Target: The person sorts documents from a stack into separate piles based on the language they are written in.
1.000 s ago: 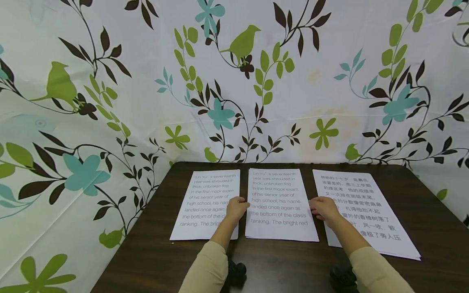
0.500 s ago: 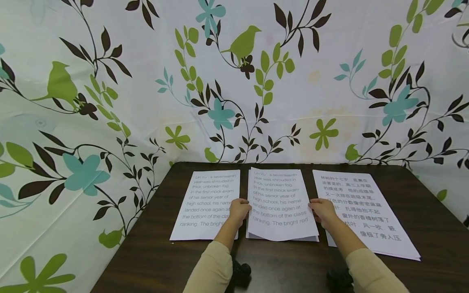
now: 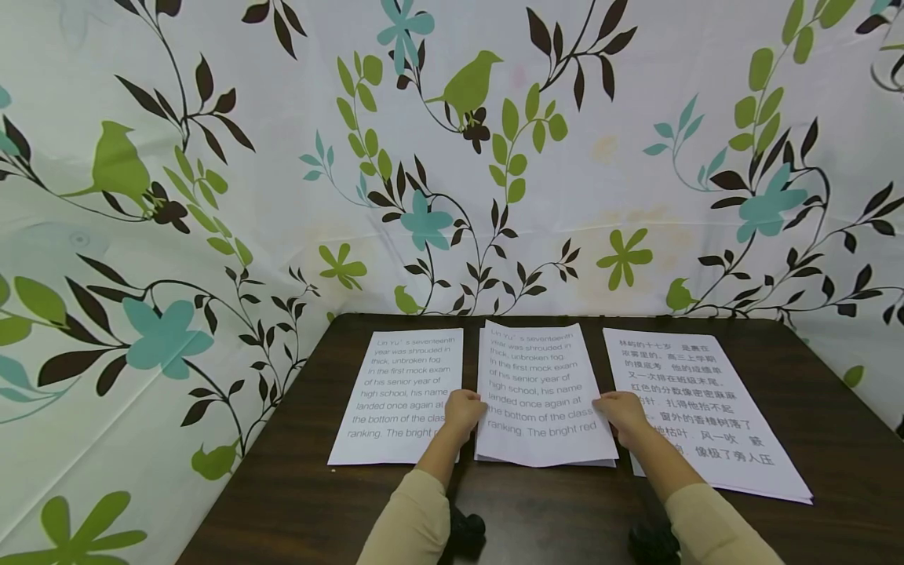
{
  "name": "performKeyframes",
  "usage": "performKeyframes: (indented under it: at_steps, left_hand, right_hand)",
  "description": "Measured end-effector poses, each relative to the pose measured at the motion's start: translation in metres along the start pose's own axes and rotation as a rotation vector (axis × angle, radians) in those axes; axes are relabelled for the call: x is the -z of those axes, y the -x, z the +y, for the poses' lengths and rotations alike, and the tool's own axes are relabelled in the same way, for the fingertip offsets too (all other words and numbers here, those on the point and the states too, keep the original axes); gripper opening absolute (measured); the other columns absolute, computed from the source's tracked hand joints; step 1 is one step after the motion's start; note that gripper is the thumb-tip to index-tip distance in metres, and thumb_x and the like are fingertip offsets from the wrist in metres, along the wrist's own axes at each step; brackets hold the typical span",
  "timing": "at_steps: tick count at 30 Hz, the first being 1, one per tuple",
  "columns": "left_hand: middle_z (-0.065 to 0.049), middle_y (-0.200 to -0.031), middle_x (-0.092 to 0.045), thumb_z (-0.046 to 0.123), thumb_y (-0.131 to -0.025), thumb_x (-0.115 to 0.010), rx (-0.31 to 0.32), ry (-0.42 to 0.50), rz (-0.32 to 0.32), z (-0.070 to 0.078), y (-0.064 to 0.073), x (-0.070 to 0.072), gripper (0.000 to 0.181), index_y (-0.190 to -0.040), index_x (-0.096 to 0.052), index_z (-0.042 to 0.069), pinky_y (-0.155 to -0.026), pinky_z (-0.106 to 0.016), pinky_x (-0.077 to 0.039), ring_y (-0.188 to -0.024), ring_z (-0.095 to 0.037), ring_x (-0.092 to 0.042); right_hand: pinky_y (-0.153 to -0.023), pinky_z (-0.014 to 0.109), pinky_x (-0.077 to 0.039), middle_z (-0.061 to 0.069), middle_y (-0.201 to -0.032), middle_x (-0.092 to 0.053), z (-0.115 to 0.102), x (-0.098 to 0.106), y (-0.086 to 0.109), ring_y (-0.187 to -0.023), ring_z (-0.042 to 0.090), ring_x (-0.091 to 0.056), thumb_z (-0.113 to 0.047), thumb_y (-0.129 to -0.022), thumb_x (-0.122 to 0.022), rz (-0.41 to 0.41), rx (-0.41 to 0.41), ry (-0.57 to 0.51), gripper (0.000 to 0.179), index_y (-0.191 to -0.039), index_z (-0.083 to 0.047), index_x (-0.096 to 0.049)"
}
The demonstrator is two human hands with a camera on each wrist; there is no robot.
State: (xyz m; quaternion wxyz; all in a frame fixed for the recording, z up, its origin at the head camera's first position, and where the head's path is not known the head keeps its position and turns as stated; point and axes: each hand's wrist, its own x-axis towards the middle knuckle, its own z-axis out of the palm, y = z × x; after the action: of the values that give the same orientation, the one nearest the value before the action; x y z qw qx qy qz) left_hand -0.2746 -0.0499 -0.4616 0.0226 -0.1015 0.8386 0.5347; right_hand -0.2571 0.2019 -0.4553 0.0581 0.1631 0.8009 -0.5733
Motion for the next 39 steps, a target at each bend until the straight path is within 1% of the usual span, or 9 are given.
performKeyframes:
  at_steps: [5,10,15,22,26,29,32,35,39]
  left_hand:
    - [-0.009,-0.072,-0.055,0.0,-0.07,-0.056,-0.001,-0.024,0.015,-0.001,0.0,0.002,0.021,-0.09,-0.062,-0.007,-0.044,-0.024,-0.04,-0.056,-0.019,-0.048]
    - [-0.008,-0.067,-0.053,0.0,-0.071,-0.055,-0.001,-0.012,0.005,-0.001,0.001,0.005,0.017,-0.085,-0.063,-0.006,-0.041,-0.023,-0.037,-0.051,-0.017,-0.046]
    - [-0.008,-0.068,-0.053,0.001,-0.071,-0.056,-0.004,0.0,0.005,0.002,0.002,0.011,0.014,-0.082,-0.063,-0.005,-0.043,-0.024,-0.038,-0.054,-0.017,-0.047]
    - [-0.011,-0.078,-0.056,0.002,-0.073,-0.058,0.033,0.037,0.022,0.007,0.001,0.023,0.021,-0.092,-0.061,-0.007,-0.054,-0.027,-0.045,-0.067,-0.019,-0.053]
    - [-0.011,-0.081,-0.057,0.003,-0.074,-0.058,0.052,0.051,0.031,0.007,0.002,0.03,0.023,-0.095,-0.061,-0.006,-0.053,-0.024,-0.044,-0.069,-0.019,-0.053]
    - [-0.011,-0.081,-0.057,0.004,-0.075,-0.057,0.054,0.064,0.035,0.006,0.002,0.036,0.023,-0.095,-0.061,-0.006,-0.051,-0.022,-0.042,-0.069,-0.019,-0.053]
    - [-0.011,-0.082,-0.057,0.005,-0.075,-0.057,0.046,0.066,0.046,0.006,0.002,0.043,0.023,-0.096,-0.06,-0.007,-0.052,-0.023,-0.042,-0.069,-0.019,-0.053]
    - [-0.011,-0.084,-0.057,0.004,-0.076,-0.057,0.04,0.087,0.064,0.006,0.001,0.05,0.025,-0.097,-0.059,-0.007,-0.054,-0.024,-0.043,-0.069,-0.019,-0.053]
    - [-0.012,-0.084,-0.057,0.004,-0.076,-0.057,0.044,0.104,0.079,0.01,-0.001,0.061,0.025,-0.099,-0.059,-0.007,-0.053,-0.022,-0.042,-0.068,-0.017,-0.053]
  right_hand:
    - [-0.056,0.026,-0.046,0.018,-0.089,-0.052,0.001,0.0,0.002,-0.076,0.024,-0.053,-0.004,-0.082,-0.046,0.012,-0.011,0.018,0.028,-0.103,0.015,-0.049]
    - [-0.055,0.024,-0.044,0.02,-0.091,-0.051,-0.001,-0.001,0.004,-0.08,0.027,-0.051,-0.004,-0.082,-0.047,0.019,-0.018,0.021,0.029,-0.104,0.015,-0.049]
    - [-0.051,0.02,-0.042,0.02,-0.091,-0.051,-0.004,-0.004,0.004,-0.076,0.024,-0.051,-0.005,-0.082,-0.047,0.02,0.0,-0.006,0.03,-0.104,0.015,-0.049]
    - [-0.054,0.023,-0.041,0.017,-0.091,-0.05,-0.013,-0.01,0.004,-0.072,0.019,-0.048,-0.006,-0.082,-0.047,0.025,0.013,-0.022,0.026,-0.1,0.013,-0.051]
    - [-0.056,0.025,-0.04,0.018,-0.094,-0.049,-0.02,-0.015,0.004,-0.074,0.021,-0.047,-0.008,-0.082,-0.048,0.035,0.013,-0.013,0.027,-0.102,0.011,-0.052]
    - [-0.058,0.024,-0.043,0.021,-0.1,-0.048,-0.026,-0.02,0.004,-0.081,0.025,-0.05,-0.007,-0.081,-0.048,0.028,0.032,-0.021,0.032,-0.107,0.012,-0.049]
    - [-0.058,0.023,-0.045,0.023,-0.101,-0.048,-0.033,-0.025,0.003,-0.082,0.026,-0.051,-0.006,-0.081,-0.048,0.02,0.052,-0.041,0.031,-0.106,0.013,-0.049]
    - [-0.058,0.025,-0.046,0.021,-0.1,-0.049,-0.039,-0.03,0.001,-0.079,0.025,-0.052,-0.005,-0.081,-0.048,0.021,0.054,-0.047,0.028,-0.103,0.012,-0.052]
    - [-0.062,0.029,-0.045,0.02,-0.103,-0.046,-0.046,-0.037,0.001,-0.085,0.026,-0.049,-0.007,-0.082,-0.048,0.027,0.04,-0.033,0.029,-0.106,0.01,-0.052]
